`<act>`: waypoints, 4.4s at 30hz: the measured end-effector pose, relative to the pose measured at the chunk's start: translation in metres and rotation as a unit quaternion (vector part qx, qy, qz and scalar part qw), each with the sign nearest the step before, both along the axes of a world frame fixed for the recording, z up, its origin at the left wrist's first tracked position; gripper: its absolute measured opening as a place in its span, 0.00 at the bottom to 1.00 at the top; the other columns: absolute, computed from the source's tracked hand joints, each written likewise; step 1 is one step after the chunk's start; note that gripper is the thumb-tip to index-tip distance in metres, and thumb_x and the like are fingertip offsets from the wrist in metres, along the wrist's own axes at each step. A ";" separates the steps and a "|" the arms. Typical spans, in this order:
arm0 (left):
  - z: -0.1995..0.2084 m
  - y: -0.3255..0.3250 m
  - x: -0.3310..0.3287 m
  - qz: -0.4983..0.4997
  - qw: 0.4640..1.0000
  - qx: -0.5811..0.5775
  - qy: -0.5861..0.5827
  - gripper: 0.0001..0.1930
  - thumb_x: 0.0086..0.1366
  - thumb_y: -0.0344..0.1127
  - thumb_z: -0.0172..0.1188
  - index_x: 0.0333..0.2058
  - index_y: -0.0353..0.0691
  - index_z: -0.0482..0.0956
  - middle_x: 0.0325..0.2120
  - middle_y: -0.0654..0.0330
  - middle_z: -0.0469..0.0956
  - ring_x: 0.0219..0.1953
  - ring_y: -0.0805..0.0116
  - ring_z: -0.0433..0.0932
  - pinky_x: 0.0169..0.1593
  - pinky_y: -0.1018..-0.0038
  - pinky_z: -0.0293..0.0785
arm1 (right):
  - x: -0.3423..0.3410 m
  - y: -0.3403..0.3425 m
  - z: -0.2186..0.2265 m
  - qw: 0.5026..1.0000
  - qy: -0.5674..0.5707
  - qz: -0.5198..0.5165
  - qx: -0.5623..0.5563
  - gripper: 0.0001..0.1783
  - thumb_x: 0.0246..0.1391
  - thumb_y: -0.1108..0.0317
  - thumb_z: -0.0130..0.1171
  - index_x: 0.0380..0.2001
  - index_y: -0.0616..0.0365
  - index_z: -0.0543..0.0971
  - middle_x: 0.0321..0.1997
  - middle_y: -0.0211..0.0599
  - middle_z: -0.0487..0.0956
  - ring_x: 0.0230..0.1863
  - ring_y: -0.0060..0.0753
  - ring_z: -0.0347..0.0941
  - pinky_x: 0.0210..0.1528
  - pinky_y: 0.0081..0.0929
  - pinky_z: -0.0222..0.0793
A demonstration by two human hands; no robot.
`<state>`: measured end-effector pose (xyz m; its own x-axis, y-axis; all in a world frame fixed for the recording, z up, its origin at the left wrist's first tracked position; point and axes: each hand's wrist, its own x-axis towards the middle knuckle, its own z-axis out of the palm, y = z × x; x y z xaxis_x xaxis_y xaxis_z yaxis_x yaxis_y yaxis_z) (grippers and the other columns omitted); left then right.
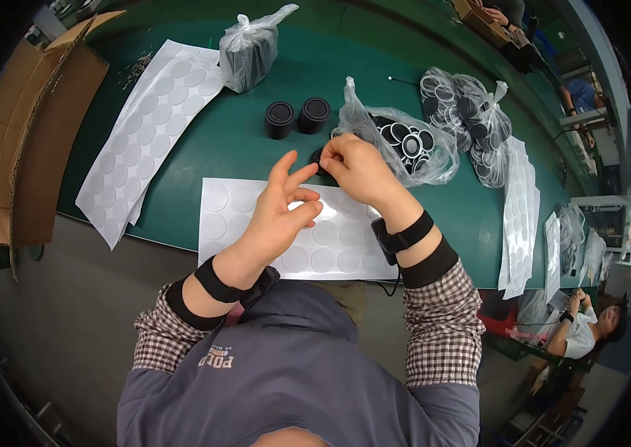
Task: Applying adhesive labels to black circular electronic components on an assembly line.
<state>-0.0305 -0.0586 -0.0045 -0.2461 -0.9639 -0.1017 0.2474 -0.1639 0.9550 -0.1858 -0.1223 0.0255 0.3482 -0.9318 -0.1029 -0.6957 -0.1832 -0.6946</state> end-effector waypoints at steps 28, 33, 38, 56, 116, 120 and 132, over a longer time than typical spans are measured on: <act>0.017 0.020 0.053 0.003 0.988 0.130 0.080 0.15 0.60 0.31 0.51 0.44 0.33 0.63 0.31 0.56 0.75 0.24 0.72 0.76 0.23 0.84 0.68 | 0.012 0.081 0.002 0.998 -0.012 0.006 0.056 0.05 0.42 0.76 0.57 0.27 0.63 0.74 0.28 0.35 0.72 0.25 0.26 0.68 0.28 0.20 0.65; 0.013 0.034 0.068 -0.118 0.986 0.118 0.015 0.09 0.59 0.29 0.53 0.37 0.33 0.69 0.25 0.59 0.76 0.22 0.76 0.75 0.21 0.86 0.66 | 0.006 0.091 0.001 1.000 0.003 -0.004 0.002 0.06 0.41 0.76 0.58 0.26 0.64 0.74 0.26 0.36 0.73 0.24 0.25 0.68 0.29 0.19 0.65; 0.014 0.049 0.068 -0.165 0.978 0.129 -0.001 0.05 0.57 0.27 0.55 0.33 0.33 0.73 0.21 0.63 0.75 0.21 0.81 0.72 0.23 0.87 0.66 | 0.006 0.105 0.007 0.999 0.023 -0.027 -0.009 0.06 0.40 0.76 0.58 0.26 0.64 0.75 0.23 0.36 0.73 0.22 0.25 0.68 0.26 0.19 0.66; 0.005 0.055 0.060 -0.234 0.942 -0.109 -0.214 0.08 0.55 0.29 0.56 0.35 0.35 0.75 0.26 0.61 0.77 0.23 0.76 0.72 0.27 0.80 0.68 | 0.024 0.119 0.002 0.989 0.127 -0.064 -0.036 0.06 0.39 0.72 0.60 0.23 0.63 0.76 0.22 0.39 0.75 0.21 0.31 0.71 0.25 0.25 0.66; 0.006 0.054 0.050 -0.117 0.948 0.229 0.185 0.15 0.64 0.38 0.46 0.40 0.31 0.72 0.32 0.57 0.76 0.34 0.71 0.76 0.38 0.77 0.74 | 0.012 0.122 0.009 0.873 -0.380 -0.121 0.281 0.06 0.49 0.69 0.54 0.25 0.61 0.71 0.24 0.30 0.72 0.25 0.20 0.69 0.30 0.20 0.69; 0.006 0.055 0.052 -0.117 0.947 0.231 0.191 0.16 0.65 0.38 0.44 0.41 0.29 0.71 0.34 0.54 0.76 0.36 0.68 0.76 0.40 0.74 0.75 | 0.015 0.120 0.006 0.870 -0.378 -0.131 0.290 0.06 0.50 0.69 0.53 0.25 0.61 0.71 0.22 0.29 0.71 0.24 0.20 0.69 0.28 0.19 0.69; 0.003 0.055 0.054 -0.111 0.948 0.228 0.191 0.16 0.64 0.37 0.45 0.41 0.29 0.71 0.34 0.55 0.76 0.35 0.69 0.76 0.39 0.75 0.75 | 0.021 0.118 0.002 0.844 -0.399 -0.167 0.317 0.06 0.49 0.71 0.54 0.26 0.63 0.71 0.20 0.30 0.71 0.19 0.19 0.69 0.23 0.16 0.69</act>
<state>0.0231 -0.0035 -0.0011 -0.5401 -0.7614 -0.3585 0.4718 -0.6267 0.6202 -0.1650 -0.0044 0.0273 0.2700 -0.8380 -0.4742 0.1011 0.5145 -0.8515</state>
